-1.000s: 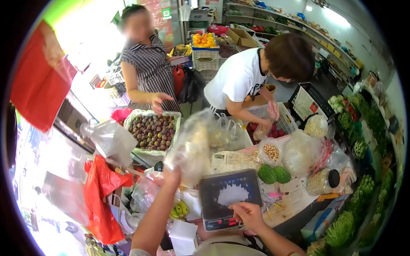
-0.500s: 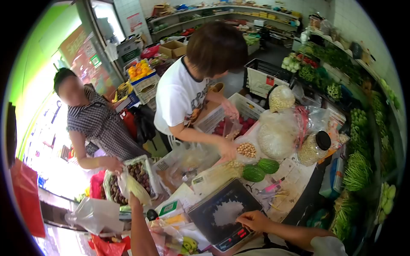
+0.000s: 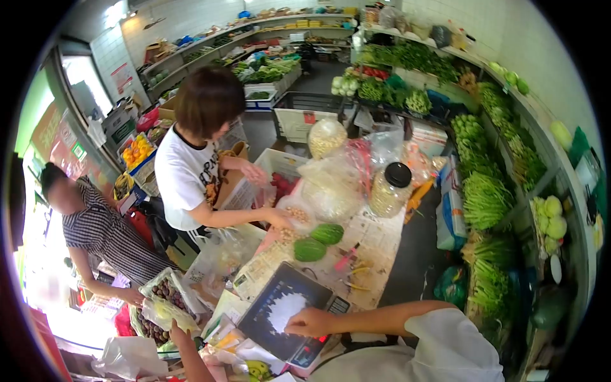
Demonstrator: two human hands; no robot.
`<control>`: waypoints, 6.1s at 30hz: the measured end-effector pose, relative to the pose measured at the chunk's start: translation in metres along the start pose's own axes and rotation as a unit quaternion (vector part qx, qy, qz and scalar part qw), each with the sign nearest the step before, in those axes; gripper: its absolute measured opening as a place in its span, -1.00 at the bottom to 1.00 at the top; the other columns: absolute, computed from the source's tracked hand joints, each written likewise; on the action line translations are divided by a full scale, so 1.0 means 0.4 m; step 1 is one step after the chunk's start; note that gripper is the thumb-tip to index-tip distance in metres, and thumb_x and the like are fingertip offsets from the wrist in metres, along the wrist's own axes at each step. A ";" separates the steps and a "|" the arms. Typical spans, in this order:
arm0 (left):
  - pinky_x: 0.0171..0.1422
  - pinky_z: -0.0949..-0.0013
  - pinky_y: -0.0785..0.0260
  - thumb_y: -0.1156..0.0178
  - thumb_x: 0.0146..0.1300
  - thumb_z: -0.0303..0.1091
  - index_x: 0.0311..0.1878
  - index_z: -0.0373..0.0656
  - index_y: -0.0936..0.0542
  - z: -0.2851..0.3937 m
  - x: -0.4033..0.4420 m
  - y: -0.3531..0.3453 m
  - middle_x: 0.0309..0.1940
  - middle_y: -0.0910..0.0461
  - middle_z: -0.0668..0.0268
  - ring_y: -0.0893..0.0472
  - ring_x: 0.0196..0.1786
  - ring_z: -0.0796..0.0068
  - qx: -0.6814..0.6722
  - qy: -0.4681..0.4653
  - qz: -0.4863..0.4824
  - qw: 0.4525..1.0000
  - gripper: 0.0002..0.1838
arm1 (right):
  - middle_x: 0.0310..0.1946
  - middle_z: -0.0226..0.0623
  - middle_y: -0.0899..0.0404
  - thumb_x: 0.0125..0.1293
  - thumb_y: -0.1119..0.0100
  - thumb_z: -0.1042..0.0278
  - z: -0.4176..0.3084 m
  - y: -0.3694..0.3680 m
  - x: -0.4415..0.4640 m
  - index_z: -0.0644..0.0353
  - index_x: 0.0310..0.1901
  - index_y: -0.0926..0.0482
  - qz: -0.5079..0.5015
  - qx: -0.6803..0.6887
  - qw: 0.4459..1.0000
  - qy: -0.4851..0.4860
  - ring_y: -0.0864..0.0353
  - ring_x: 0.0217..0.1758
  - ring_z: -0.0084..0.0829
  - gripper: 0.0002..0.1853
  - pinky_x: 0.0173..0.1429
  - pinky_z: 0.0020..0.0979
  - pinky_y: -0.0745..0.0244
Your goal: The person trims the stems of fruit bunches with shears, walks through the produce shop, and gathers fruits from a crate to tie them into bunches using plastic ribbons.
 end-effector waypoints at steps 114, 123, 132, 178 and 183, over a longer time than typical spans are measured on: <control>0.19 0.44 -0.51 -0.20 0.54 -0.40 0.16 -0.34 -0.65 -0.328 -1.521 -3.298 -0.03 -0.75 0.22 -0.69 0.04 0.52 -0.082 0.036 0.269 0.959 -0.74 | 0.15 -0.02 -0.59 0.53 -0.12 0.08 0.156 2.749 1.236 0.22 0.24 -0.60 -0.402 -0.438 0.738 0.318 -0.65 0.10 0.03 -0.56 0.17 -0.10 -0.59; 0.21 0.40 -0.54 -0.17 0.57 -0.40 0.17 -0.36 -0.63 -0.270 -1.524 -3.503 -0.01 -0.73 0.18 -0.69 0.02 0.47 -0.258 0.113 0.374 0.884 -0.74 | -0.27 -0.06 -0.73 0.43 -0.22 0.18 0.102 2.800 1.310 0.29 -0.15 -0.76 -0.568 -0.283 0.739 0.227 -0.72 -0.19 -0.07 -0.69 -0.08 -0.18 -0.59; 0.40 0.25 -0.44 0.10 0.70 -0.05 0.41 -0.30 -0.45 -0.184 -1.349 -3.581 0.32 -0.55 0.09 -0.60 0.28 0.34 -0.442 0.037 0.287 0.849 -0.48 | -0.26 -0.41 -0.76 0.55 -0.19 0.24 -0.019 2.972 1.155 0.23 -0.09 -0.74 -0.713 -0.152 0.685 -0.011 -0.64 -0.18 -0.61 -0.75 -0.04 -0.48 -0.54; -0.10 0.41 -0.56 -0.02 0.66 -0.22 0.21 -0.25 -0.56 -0.138 -1.136 -3.713 -0.20 -0.64 0.40 -0.63 -0.23 0.58 -0.469 0.048 0.423 0.774 -0.68 | -0.26 -0.14 -0.72 0.41 -0.30 0.22 -0.218 2.955 1.425 0.16 -0.01 -0.73 -0.850 -0.233 0.378 0.283 -0.73 -0.25 -0.09 -0.76 -0.15 -0.17 -0.64; -0.06 0.39 -0.48 -0.03 0.64 -0.32 0.03 -0.21 -0.54 -0.216 -1.180 -3.715 -0.31 -0.49 0.47 -0.46 -0.31 0.62 -0.648 0.034 0.406 0.643 -0.82 | -0.23 -0.16 -0.71 0.42 -0.25 0.21 -0.154 2.894 1.540 0.13 -0.11 -0.76 -0.773 -0.300 0.446 0.339 -0.71 -0.11 -0.07 -0.78 0.02 -0.15 -0.63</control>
Point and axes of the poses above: each hand's wrist, its own x-axis towards the middle knuckle, its own y-axis out of the back of the hand, z = x × y, the point moved 6 cm from there along x, towards the middle knuckle
